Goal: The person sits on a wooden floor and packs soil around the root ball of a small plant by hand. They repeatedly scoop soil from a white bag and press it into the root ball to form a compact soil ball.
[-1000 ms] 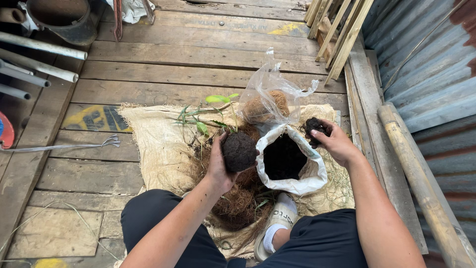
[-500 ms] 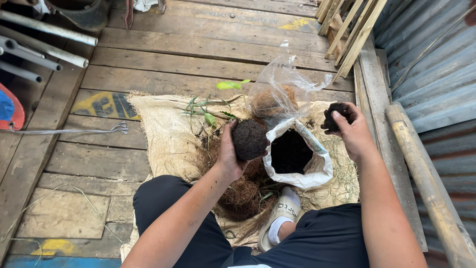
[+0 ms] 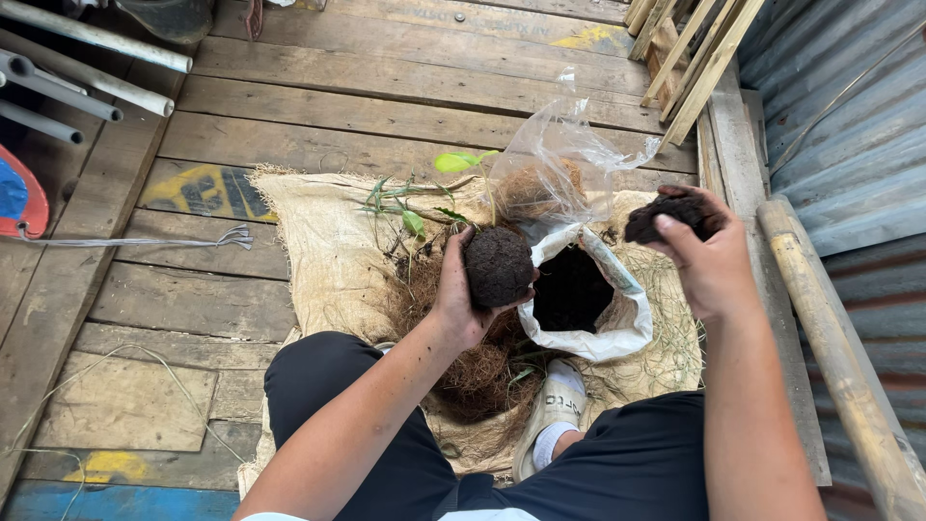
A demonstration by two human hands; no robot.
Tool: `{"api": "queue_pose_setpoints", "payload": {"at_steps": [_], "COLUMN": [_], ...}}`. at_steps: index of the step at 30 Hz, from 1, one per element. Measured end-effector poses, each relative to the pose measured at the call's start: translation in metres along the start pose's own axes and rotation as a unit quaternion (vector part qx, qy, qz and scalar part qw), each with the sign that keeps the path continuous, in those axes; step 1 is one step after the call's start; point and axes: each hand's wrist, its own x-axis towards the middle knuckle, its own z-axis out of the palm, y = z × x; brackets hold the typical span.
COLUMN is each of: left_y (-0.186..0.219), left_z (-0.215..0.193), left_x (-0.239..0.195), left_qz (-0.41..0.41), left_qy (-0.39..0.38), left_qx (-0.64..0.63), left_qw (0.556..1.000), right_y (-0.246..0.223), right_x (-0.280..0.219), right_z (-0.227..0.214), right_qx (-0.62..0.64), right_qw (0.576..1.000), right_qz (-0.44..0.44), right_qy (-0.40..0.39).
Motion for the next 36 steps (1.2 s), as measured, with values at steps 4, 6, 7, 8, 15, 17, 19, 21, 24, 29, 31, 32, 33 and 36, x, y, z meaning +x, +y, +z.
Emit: {"api": "queue_pose_setpoints", "payload": {"at_steps": [4, 6, 7, 8, 15, 17, 19, 21, 24, 29, 31, 32, 33, 36], "left_y": [-0.004, -0.004, -0.005, -0.005, 0.001, -0.001, -0.003, -0.006, -0.009, -0.020, -0.024, -0.025, -0.025, -0.023], "left_z": [0.002, 0.004, 0.005, 0.005, 0.005, 0.007, 0.009, 0.011, 0.013, 0.012, 0.010, 0.009, 0.008, 0.007], "left_x": [-0.001, -0.002, -0.002, -0.003, -0.012, -0.015, -0.016, -0.017, -0.015, -0.016, -0.016, -0.014, -0.013, -0.013], "left_qz": [-0.023, -0.029, -0.036, -0.043, -0.035, -0.030, -0.032, -0.042, -0.031, 0.028, 0.053, 0.070, 0.088, 0.072], "left_qy": [-0.024, -0.036, -0.024, -0.013, 0.030, 0.016, 0.007, 0.004, 0.033, 0.068, 0.089, 0.094, 0.099, 0.135], "left_qx": [-0.017, -0.013, -0.017, -0.021, -0.083, -0.091, -0.098, -0.104, -0.148, -0.120, -0.102, -0.094, -0.085, -0.088], "left_qw": [0.999, 0.999, 0.999, 0.999, 0.995, 0.995, 0.995, 0.994, 0.988, 0.990, 0.989, 0.989, 0.988, 0.984], "right_y": [0.009, 0.021, 0.026, 0.029, 0.028, 0.030, 0.034, 0.037, 0.044, 0.059, 0.066, 0.069, 0.071, 0.069], "right_x": [-0.029, -0.046, -0.052, -0.058, -0.067, -0.067, -0.069, -0.072, -0.077, -0.088, -0.088, -0.087, -0.086, -0.085], "right_z": [0.052, 0.084, 0.095, 0.104, 0.123, 0.129, 0.133, 0.133, 0.136, 0.145, 0.151, 0.155, 0.158, 0.158], "right_qx": [-0.087, -0.131, -0.174, -0.217, -0.331, -0.352, -0.363, -0.363, -0.334, -0.342, -0.331, -0.325, -0.319, -0.325], "right_qw": [0.992, 0.977, 0.965, 0.949, 0.854, 0.836, 0.826, 0.827, 0.864, 0.866, 0.868, 0.870, 0.871, 0.864], "right_qz": [-0.090, -0.166, -0.195, -0.223, -0.391, -0.411, -0.420, -0.419, -0.364, -0.355, -0.363, -0.364, -0.367, -0.374], "right_qy": [-0.017, -0.028, -0.034, -0.039, -0.094, -0.095, -0.093, -0.090, -0.092, -0.080, -0.076, -0.073, -0.069, -0.089]}}
